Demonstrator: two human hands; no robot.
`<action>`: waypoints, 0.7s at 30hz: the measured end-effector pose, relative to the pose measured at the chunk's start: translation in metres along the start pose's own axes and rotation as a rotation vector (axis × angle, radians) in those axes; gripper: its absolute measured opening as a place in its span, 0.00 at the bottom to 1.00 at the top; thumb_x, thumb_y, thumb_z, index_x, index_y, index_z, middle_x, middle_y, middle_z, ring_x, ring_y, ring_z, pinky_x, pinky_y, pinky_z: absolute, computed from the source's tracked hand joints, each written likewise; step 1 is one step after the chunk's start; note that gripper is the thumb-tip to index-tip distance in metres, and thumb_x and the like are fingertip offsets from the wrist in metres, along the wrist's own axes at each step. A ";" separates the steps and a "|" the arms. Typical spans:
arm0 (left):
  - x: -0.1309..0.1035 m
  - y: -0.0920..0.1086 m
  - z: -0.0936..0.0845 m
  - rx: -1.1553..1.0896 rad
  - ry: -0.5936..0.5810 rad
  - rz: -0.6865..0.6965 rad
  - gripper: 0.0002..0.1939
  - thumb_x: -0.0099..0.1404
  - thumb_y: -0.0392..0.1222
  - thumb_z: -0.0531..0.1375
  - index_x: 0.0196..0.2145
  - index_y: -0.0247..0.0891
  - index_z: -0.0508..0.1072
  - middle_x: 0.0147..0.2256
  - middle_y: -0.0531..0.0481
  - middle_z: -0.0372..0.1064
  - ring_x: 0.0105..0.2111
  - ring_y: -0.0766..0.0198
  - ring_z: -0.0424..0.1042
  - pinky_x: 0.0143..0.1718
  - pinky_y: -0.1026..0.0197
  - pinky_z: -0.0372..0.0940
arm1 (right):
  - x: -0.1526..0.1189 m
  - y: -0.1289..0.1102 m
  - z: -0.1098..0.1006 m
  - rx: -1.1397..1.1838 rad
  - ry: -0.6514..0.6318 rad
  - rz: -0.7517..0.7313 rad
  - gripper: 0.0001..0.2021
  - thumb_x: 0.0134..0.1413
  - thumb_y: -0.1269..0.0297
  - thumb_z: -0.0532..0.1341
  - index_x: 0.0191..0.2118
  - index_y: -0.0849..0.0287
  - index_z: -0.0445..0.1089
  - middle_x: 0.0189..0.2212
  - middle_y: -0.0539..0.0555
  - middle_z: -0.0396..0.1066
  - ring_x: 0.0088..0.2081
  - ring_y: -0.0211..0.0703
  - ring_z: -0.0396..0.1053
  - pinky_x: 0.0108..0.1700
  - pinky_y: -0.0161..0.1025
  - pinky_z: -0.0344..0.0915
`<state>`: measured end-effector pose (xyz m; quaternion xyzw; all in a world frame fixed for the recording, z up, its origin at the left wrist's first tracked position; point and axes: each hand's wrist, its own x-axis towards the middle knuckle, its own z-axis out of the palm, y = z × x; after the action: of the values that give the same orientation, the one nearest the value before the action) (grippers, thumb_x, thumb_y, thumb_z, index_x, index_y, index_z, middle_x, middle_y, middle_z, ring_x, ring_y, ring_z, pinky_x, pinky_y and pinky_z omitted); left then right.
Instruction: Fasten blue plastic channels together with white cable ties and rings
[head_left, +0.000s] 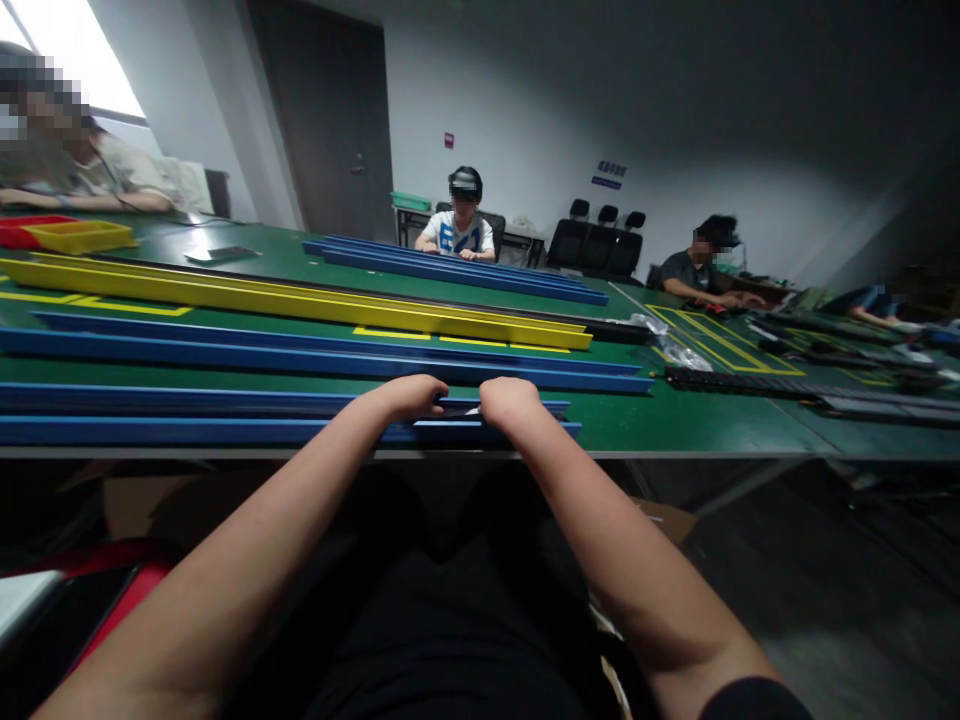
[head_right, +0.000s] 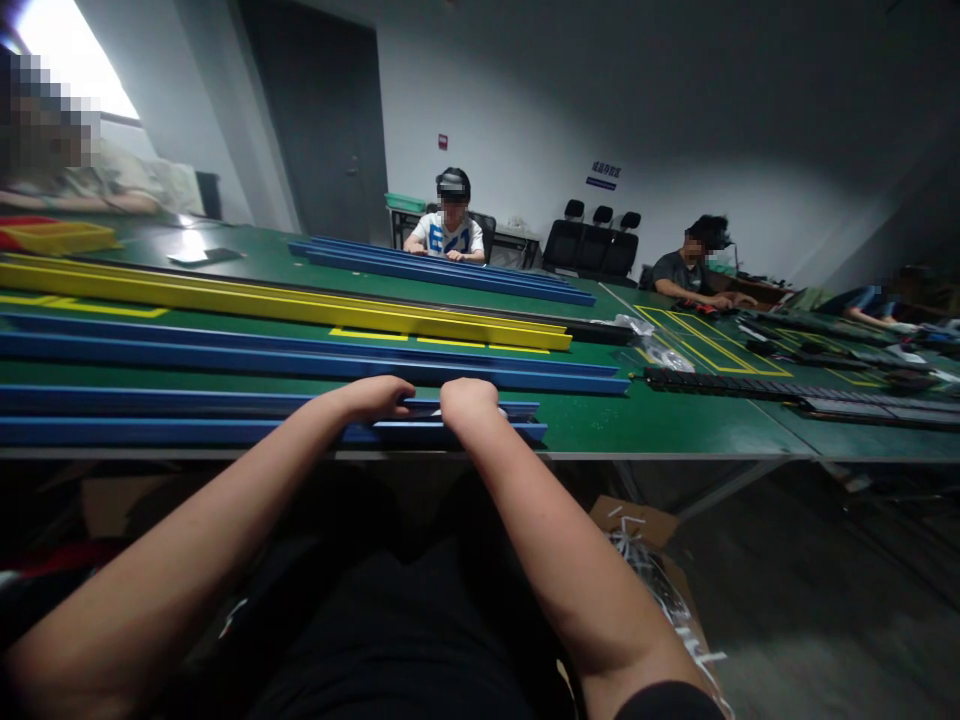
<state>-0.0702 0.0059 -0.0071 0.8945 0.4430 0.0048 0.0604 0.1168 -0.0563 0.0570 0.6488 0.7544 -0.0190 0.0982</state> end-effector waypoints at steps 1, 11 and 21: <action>0.000 0.001 0.000 -0.008 -0.004 -0.013 0.13 0.56 0.51 0.57 0.35 0.44 0.74 0.32 0.50 0.75 0.28 0.61 0.70 0.30 0.62 0.60 | 0.000 0.006 -0.001 -0.016 -0.012 0.015 0.15 0.55 0.64 0.60 0.47 0.59 0.76 0.46 0.65 0.74 0.47 0.54 0.72 0.47 0.48 0.69; -0.003 0.010 -0.004 -0.017 -0.009 -0.074 0.17 0.56 0.54 0.57 0.39 0.44 0.74 0.36 0.48 0.76 0.33 0.58 0.72 0.31 0.62 0.61 | 0.008 0.016 0.011 -0.069 -0.050 0.120 0.17 0.53 0.76 0.57 0.47 0.63 0.76 0.48 0.68 0.72 0.48 0.56 0.72 0.46 0.49 0.70; 0.008 0.021 -0.006 0.016 -0.054 -0.077 0.16 0.55 0.53 0.59 0.38 0.42 0.75 0.36 0.47 0.76 0.33 0.57 0.73 0.30 0.62 0.62 | 0.013 0.012 0.015 -0.057 -0.077 0.115 0.16 0.54 0.67 0.62 0.47 0.68 0.75 0.46 0.72 0.72 0.50 0.56 0.72 0.48 0.47 0.70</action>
<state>-0.0490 -0.0001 0.0009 0.8770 0.4754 -0.0252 0.0654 0.1287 -0.0437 0.0417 0.6867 0.7118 -0.0166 0.1464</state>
